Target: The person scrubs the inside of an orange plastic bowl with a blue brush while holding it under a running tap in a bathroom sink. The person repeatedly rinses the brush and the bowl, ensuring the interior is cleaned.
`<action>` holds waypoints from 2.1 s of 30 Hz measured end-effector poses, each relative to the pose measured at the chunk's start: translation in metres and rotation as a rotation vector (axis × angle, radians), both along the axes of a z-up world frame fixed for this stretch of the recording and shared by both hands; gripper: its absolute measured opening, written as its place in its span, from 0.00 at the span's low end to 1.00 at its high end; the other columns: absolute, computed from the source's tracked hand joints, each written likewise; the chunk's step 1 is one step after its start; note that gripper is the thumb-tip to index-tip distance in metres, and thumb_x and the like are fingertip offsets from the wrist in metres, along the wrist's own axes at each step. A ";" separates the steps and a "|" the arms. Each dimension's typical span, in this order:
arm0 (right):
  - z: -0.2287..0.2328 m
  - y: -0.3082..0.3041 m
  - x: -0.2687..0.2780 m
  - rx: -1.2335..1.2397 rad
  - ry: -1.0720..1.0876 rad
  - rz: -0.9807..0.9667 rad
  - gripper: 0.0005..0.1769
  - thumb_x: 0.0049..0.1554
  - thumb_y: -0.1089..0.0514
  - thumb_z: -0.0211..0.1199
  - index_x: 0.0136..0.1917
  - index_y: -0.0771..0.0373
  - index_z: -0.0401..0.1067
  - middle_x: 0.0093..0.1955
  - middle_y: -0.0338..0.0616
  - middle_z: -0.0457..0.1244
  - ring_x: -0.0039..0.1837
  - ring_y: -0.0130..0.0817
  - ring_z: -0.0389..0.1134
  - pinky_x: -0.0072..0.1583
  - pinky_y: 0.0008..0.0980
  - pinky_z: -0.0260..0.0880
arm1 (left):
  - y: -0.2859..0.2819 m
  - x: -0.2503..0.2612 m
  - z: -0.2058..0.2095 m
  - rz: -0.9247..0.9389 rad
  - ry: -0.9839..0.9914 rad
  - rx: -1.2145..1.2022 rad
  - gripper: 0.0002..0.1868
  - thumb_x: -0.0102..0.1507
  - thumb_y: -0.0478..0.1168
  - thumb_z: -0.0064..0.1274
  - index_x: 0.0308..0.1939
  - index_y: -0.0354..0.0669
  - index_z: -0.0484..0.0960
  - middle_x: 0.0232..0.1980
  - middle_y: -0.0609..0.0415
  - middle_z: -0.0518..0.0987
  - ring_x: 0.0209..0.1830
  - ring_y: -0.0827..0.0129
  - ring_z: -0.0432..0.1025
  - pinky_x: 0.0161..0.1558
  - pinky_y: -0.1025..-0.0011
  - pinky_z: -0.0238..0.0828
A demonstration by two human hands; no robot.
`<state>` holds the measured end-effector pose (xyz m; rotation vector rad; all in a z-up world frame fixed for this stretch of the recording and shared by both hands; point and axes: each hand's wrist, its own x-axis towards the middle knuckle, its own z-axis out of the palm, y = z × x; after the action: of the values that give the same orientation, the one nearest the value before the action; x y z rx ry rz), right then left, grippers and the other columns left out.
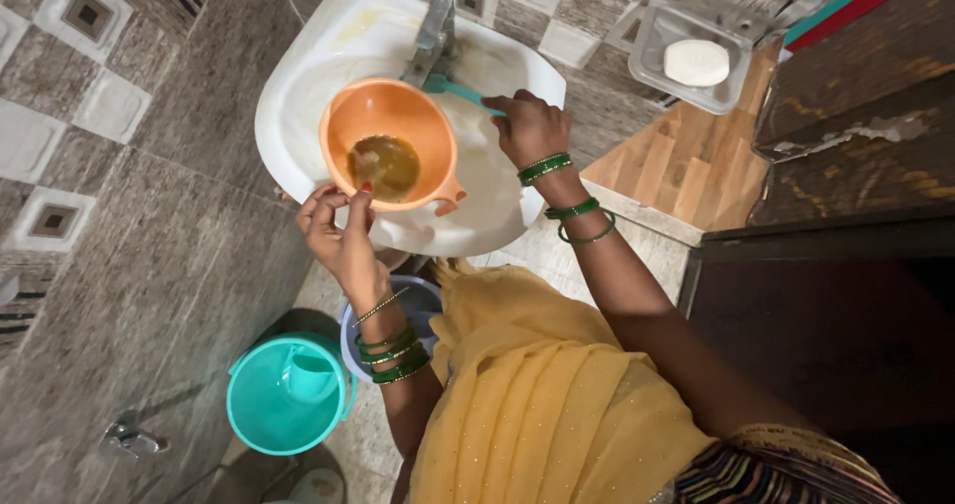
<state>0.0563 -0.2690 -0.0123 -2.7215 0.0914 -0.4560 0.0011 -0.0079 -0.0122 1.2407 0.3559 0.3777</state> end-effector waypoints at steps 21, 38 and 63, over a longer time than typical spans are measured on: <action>0.001 -0.034 -0.014 0.095 -0.030 0.077 0.15 0.54 0.54 0.67 0.55 0.45 0.81 0.40 0.47 0.68 0.47 0.52 0.70 0.48 0.50 0.69 | -0.023 0.004 0.010 -0.050 0.027 0.090 0.10 0.56 0.29 0.67 0.29 0.35 0.78 0.55 0.56 0.71 0.45 0.73 0.73 0.34 0.79 0.72; 0.012 -0.050 0.028 -0.072 0.086 -0.046 0.12 0.61 0.51 0.61 0.56 0.46 0.80 0.40 0.47 0.70 0.45 0.50 0.72 0.43 0.50 0.69 | -0.037 0.018 0.002 -0.120 0.013 -0.013 0.09 0.57 0.28 0.65 0.30 0.34 0.77 0.55 0.54 0.71 0.37 0.75 0.71 0.31 0.79 0.68; 0.024 -0.056 -0.055 -0.044 0.154 -0.086 0.14 0.58 0.50 0.62 0.57 0.50 0.79 0.40 0.54 0.70 0.44 0.56 0.72 0.46 0.54 0.71 | -0.038 0.013 -0.004 -0.158 0.011 0.043 0.09 0.57 0.28 0.66 0.31 0.34 0.78 0.55 0.55 0.72 0.41 0.74 0.72 0.34 0.79 0.71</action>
<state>0.0013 -0.3254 0.0114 -2.8013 0.2427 -0.2737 0.0144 -0.0462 -0.0157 1.3043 0.2583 0.2441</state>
